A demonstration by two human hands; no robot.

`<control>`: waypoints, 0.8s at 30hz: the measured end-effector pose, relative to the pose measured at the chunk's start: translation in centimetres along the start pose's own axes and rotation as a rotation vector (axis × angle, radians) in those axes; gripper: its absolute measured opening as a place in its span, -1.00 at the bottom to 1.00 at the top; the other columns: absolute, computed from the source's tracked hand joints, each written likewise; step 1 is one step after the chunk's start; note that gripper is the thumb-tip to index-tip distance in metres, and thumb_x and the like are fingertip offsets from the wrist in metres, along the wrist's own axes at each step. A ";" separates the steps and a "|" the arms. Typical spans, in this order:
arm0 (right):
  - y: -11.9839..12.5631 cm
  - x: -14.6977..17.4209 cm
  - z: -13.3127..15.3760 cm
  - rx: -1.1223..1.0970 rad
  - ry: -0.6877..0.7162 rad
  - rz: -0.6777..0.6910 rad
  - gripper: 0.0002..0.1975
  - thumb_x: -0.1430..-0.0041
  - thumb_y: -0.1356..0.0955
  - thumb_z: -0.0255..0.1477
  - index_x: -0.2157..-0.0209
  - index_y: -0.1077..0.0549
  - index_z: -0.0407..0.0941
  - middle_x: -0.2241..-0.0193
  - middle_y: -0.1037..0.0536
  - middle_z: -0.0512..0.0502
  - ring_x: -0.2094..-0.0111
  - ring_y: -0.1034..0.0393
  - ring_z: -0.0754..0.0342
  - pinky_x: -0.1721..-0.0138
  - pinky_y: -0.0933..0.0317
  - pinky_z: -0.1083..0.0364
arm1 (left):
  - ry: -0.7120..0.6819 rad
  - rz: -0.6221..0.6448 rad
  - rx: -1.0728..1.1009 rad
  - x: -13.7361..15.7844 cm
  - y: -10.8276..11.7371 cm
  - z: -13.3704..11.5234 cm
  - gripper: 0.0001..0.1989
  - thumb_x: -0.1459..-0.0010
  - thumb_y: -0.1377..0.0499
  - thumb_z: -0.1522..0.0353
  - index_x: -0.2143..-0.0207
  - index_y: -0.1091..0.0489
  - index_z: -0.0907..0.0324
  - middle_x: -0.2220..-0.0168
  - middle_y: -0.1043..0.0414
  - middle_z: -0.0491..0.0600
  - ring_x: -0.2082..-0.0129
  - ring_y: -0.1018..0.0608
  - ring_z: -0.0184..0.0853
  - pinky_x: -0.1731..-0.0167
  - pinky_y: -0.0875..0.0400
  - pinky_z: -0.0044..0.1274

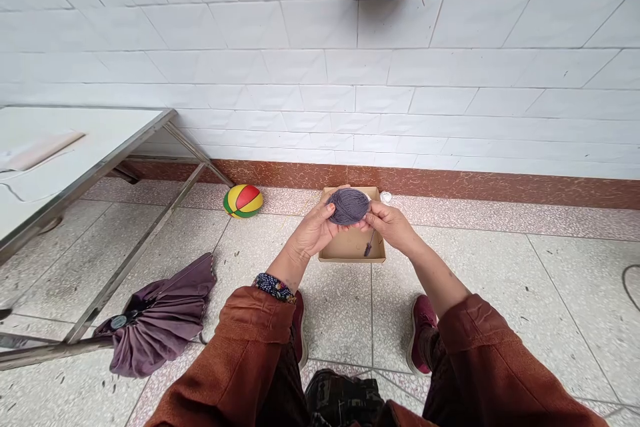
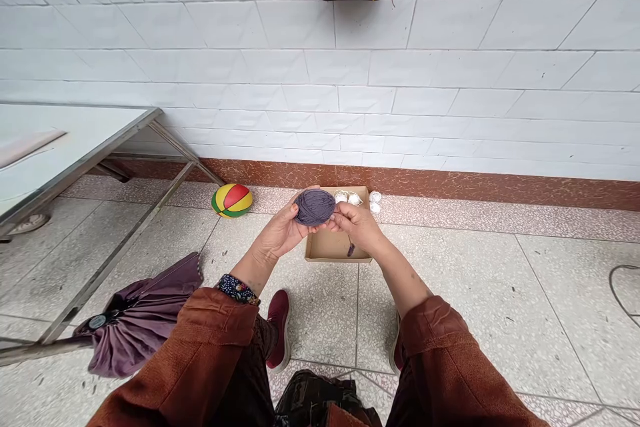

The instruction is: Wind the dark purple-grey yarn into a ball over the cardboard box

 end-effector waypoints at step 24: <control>1.9 0.6 3.2 0.307 0.140 -0.080 -0.73 -0.28 -0.35 -0.19 0.40 -0.43 -0.08 0.54 -0.42 0.04 0.50 -0.29 0.12 0.40 -0.19 0.12 | 0.102 -0.110 -0.568 0.0 1.9 0.9 -0.45 -0.03 -0.38 0.31 -0.11 -0.46 0.07 0.00 -0.48 0.07 0.13 -0.51 -0.23 0.17 -0.42 -0.47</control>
Point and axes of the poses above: each hand's wrist, its own x-axis away from the middle knuckle, its own y-axis out of the back of the hand, z = x × y, the point moved 8 cm from there along -x, towards the middle knuckle
